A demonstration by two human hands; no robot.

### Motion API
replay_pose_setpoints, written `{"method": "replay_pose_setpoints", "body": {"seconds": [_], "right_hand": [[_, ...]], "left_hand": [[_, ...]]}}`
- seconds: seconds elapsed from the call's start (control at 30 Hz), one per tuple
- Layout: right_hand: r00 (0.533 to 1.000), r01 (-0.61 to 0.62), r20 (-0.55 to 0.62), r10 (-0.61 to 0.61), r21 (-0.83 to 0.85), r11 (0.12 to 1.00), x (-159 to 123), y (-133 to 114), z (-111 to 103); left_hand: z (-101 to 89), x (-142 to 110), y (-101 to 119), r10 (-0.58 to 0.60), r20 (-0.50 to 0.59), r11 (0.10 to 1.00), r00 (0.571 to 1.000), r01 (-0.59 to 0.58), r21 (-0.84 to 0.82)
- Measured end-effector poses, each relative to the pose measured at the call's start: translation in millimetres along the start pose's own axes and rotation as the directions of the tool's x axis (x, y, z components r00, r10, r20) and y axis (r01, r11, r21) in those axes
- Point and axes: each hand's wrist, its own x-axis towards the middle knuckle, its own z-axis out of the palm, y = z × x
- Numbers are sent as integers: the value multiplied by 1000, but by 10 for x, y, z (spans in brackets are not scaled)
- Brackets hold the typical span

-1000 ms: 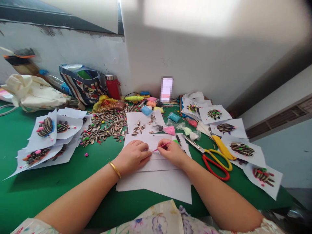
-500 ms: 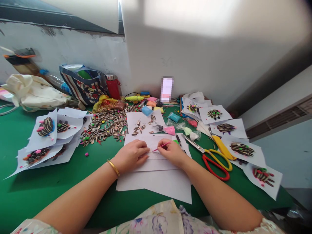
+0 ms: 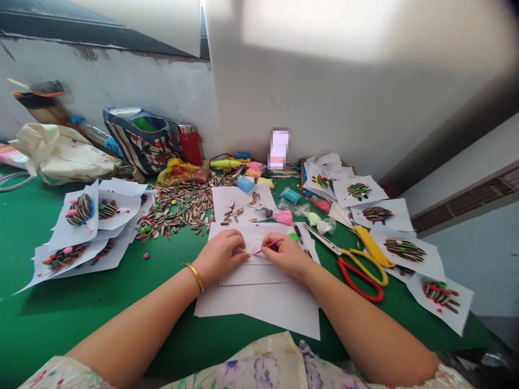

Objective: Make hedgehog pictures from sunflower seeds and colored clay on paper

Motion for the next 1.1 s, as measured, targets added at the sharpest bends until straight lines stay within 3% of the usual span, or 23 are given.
{"method": "replay_pose_setpoints", "body": {"seconds": [0.3, 0.8, 0.97, 1.1], "right_hand": [[1000, 6, 13, -6, 6, 1000, 2, 17, 20], [999, 23, -26, -24, -54, 998, 10, -11, 13], [989, 134, -48, -140, -108, 985, -20, -1, 65], [972, 233, 37, -230, -209, 950, -81, -47, 108]], "left_hand": [[52, 45, 126, -122, -30, 992, 992, 121, -29], [66, 27, 116, -93, -42, 995, 995, 91, -42], [66, 22, 115, -86, -44, 996, 995, 85, -34], [78, 14, 103, -66, -64, 998, 996, 65, -27]]}}
